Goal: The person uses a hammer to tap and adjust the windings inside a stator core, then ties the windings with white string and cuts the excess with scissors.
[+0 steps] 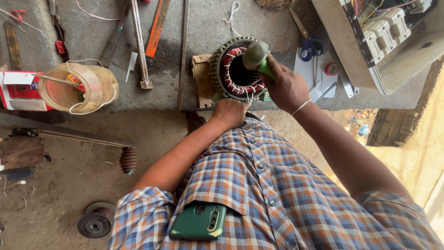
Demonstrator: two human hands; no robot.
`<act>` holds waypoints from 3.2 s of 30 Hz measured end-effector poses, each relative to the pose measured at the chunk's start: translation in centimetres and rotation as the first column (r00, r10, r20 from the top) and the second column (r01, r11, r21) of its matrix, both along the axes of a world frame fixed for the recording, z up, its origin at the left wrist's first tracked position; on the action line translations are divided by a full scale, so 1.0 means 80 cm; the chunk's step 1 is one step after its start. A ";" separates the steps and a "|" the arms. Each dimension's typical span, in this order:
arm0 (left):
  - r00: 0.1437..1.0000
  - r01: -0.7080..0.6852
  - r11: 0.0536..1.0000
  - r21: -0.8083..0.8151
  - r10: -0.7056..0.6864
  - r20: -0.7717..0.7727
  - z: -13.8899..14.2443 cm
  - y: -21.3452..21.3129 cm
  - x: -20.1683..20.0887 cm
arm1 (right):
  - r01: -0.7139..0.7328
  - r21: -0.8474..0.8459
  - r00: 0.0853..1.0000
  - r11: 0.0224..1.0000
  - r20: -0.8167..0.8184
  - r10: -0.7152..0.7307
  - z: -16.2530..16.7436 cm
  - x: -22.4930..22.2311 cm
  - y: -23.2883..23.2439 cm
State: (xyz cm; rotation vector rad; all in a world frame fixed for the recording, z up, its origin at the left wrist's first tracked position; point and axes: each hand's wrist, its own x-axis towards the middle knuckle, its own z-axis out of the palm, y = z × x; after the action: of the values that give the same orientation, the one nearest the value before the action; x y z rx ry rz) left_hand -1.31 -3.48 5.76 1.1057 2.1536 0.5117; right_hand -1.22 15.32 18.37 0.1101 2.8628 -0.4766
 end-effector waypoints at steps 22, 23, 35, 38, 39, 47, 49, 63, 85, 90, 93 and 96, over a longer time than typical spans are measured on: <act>0.997 -0.018 0.997 -0.069 0.024 0.078 -0.003 -0.002 -0.005 | 0.601 -0.608 0.789 0.520 0.344 -0.509 -0.088 0.059 -0.030; 0.996 0.006 0.996 -0.089 0.002 0.090 0.000 -0.004 -0.005 | 0.682 -0.643 0.720 0.348 0.506 -0.476 -0.085 0.061 -0.030; 0.985 0.172 0.981 -0.093 -0.173 -0.002 0.012 -0.005 -0.017 | 0.383 -0.538 0.894 0.751 0.011 -0.447 -0.064 0.072 -0.034; 0.980 0.198 0.974 -0.108 -0.200 -0.003 0.009 -0.007 -0.017 | 0.358 -0.185 0.931 0.915 0.152 -0.333 -0.044 0.070 -0.039; 0.983 0.179 0.981 -0.080 -0.181 -0.013 0.008 -0.008 -0.016 | 0.309 -0.154 0.951 0.939 0.076 -0.300 -0.034 0.068 -0.041; 0.981 0.185 0.978 -0.096 -0.189 -0.037 -0.002 -0.009 -0.007 | 0.091 0.013 0.996 0.996 0.006 -0.091 0.010 0.064 -0.042; 0.988 0.127 0.992 -0.028 -0.129 -0.086 -0.006 -0.005 -0.003 | 0.041 -0.053 0.979 0.998 -0.197 -0.051 -0.001 0.081 -0.026; 0.922 -0.344 0.939 0.001 0.338 -0.186 -0.008 0.047 0.069 | -0.252 -0.252 0.949 0.934 -0.254 0.187 -0.105 0.117 0.097; 0.833 -0.386 0.907 -0.167 0.266 -0.485 0.033 0.100 0.096 | -0.736 -0.082 0.619 0.672 -0.483 0.619 -0.097 0.027 0.084; 0.877 -0.281 0.954 -0.107 0.210 -0.432 0.070 0.091 0.079 | -0.754 -0.148 0.619 0.640 -0.487 0.617 -0.107 0.033 0.087; 0.899 -0.274 0.951 0.146 0.307 -0.312 0.097 0.072 0.071 | -0.783 -0.188 0.600 0.593 -0.480 0.639 -0.115 0.035 0.093; 0.789 -0.527 0.791 0.310 0.591 -0.166 0.109 0.051 0.046 | -0.780 -0.237 0.614 0.579 -0.464 0.638 -0.114 0.037 0.087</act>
State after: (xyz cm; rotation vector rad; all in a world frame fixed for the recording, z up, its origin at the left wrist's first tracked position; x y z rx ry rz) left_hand 2.34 0.60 14.46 0.6433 2.7187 0.9778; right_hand 1.73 22.24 9.27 -1.2985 2.6603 -0.9615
